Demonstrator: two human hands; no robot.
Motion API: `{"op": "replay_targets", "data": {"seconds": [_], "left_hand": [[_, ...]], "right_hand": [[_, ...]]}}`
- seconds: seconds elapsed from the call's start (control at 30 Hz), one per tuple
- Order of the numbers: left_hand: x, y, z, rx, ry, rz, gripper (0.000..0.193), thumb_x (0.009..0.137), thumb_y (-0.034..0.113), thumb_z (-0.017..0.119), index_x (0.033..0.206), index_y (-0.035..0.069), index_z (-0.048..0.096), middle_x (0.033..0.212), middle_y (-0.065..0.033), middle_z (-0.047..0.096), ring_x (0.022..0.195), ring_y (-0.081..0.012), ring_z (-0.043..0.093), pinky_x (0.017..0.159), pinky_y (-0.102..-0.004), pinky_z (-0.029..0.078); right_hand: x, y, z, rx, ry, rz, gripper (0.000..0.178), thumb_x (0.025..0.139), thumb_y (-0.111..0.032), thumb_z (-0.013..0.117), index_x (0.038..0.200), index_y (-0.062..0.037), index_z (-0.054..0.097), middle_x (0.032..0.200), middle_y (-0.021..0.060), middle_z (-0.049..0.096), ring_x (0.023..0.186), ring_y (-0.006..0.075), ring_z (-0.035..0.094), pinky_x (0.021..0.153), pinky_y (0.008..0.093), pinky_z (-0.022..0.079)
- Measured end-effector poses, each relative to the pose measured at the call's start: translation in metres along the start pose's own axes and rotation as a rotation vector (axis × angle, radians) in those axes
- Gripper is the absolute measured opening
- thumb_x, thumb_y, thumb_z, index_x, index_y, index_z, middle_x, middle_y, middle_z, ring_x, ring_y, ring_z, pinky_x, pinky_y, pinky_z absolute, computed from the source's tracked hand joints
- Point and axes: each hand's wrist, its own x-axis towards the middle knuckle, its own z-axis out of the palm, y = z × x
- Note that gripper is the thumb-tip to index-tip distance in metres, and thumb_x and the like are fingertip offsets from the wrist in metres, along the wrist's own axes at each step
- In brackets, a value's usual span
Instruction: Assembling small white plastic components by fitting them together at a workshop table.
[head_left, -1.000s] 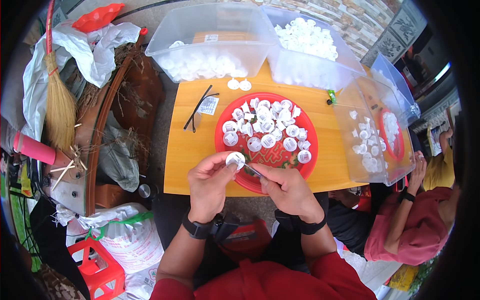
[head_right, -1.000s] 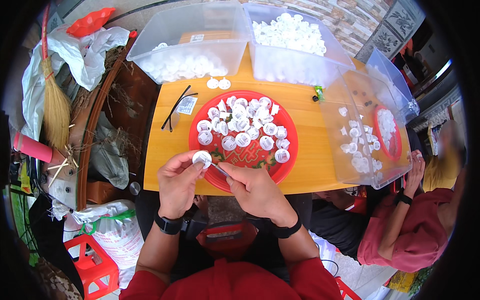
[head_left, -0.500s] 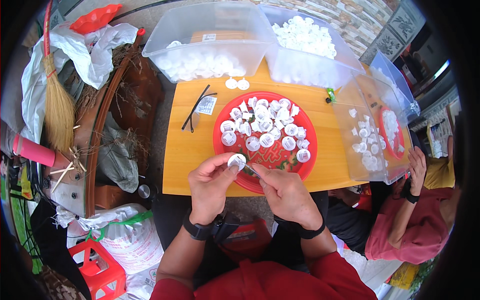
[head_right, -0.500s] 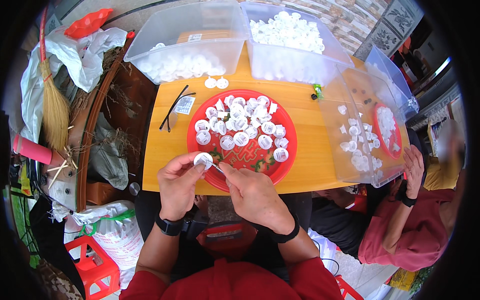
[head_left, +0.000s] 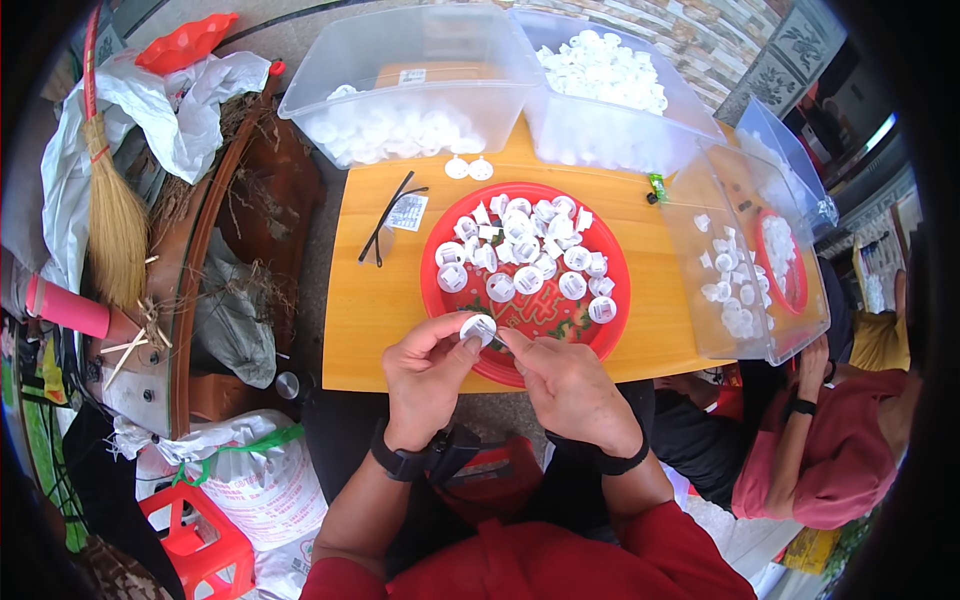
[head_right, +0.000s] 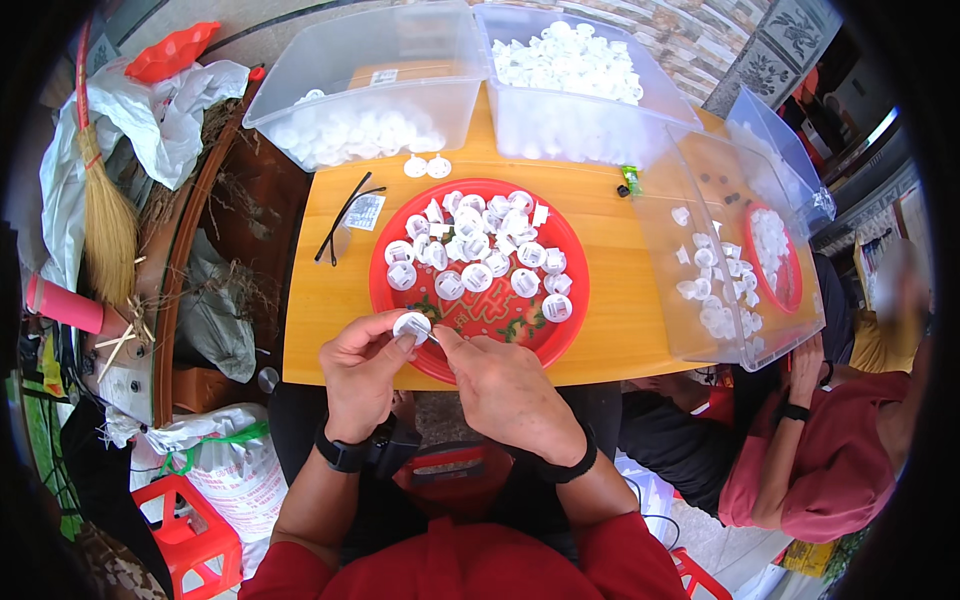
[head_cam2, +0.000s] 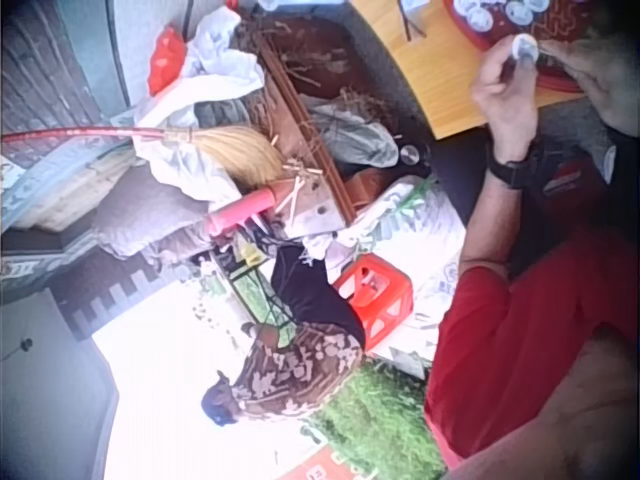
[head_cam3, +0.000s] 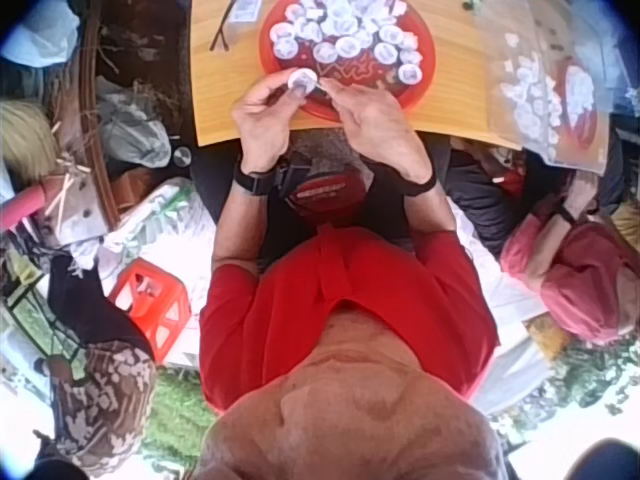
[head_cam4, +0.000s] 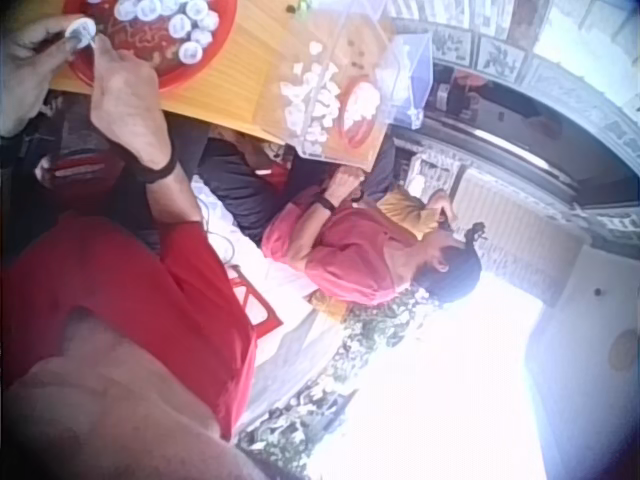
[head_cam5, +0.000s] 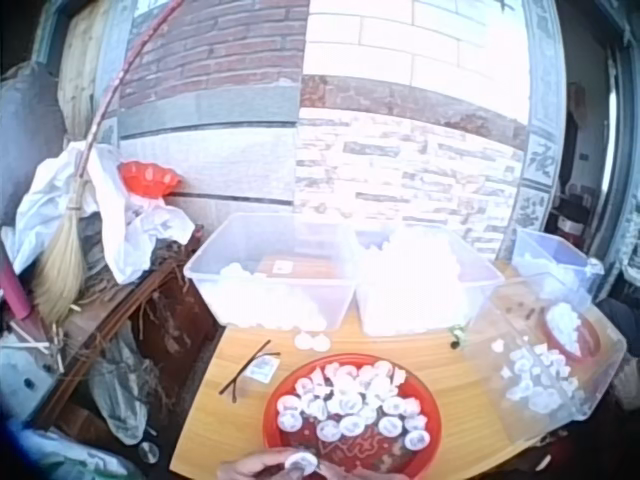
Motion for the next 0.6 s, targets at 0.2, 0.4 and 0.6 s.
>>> {"op": "replay_targets", "data": {"seconds": [0.2,0.4,0.6], "left_hand": [[0.0015,0.0022,-0.0005,-0.038,0.006,-0.033,0.024,0.079,-0.008,0.057,0.103,-0.003,0.059,0.098,-0.0134,0.063,0.086,-0.0154,0.062,0.071,-0.0243,0.051],[0.0032,0.0028,-0.0015,-0.082,0.008,-0.028,0.023,0.081,-0.007,0.056,0.103,-0.003,0.058,0.099,-0.014,0.063,0.087,-0.0167,0.062,0.071,-0.0248,0.05],[0.003,0.0025,0.0004,-0.085,0.029,-0.035,0.023,0.079,-0.007,0.058,0.102,-0.003,0.06,0.094,-0.0095,0.064,0.079,-0.011,0.06,0.069,-0.0226,0.05]], "right_hand": [[-0.0065,-0.006,-0.0048,-0.078,0.032,0.019,0.035,0.08,0.001,0.053,0.115,-0.0008,0.052,0.075,0.0173,0.058,0.067,0.0338,0.058,0.058,0.0393,0.045],[-0.0091,-0.0012,-0.0034,-0.034,0.101,-0.029,0.034,0.08,0.0,0.054,0.113,-0.0004,0.053,0.077,0.0175,0.058,0.069,0.0337,0.059,0.059,0.0388,0.046],[-0.0076,-0.0089,-0.0029,-0.1,0.073,0.016,0.036,0.078,0.001,0.054,0.114,-0.0011,0.053,0.076,0.0169,0.057,0.068,0.0344,0.058,0.058,0.0392,0.046]]}}
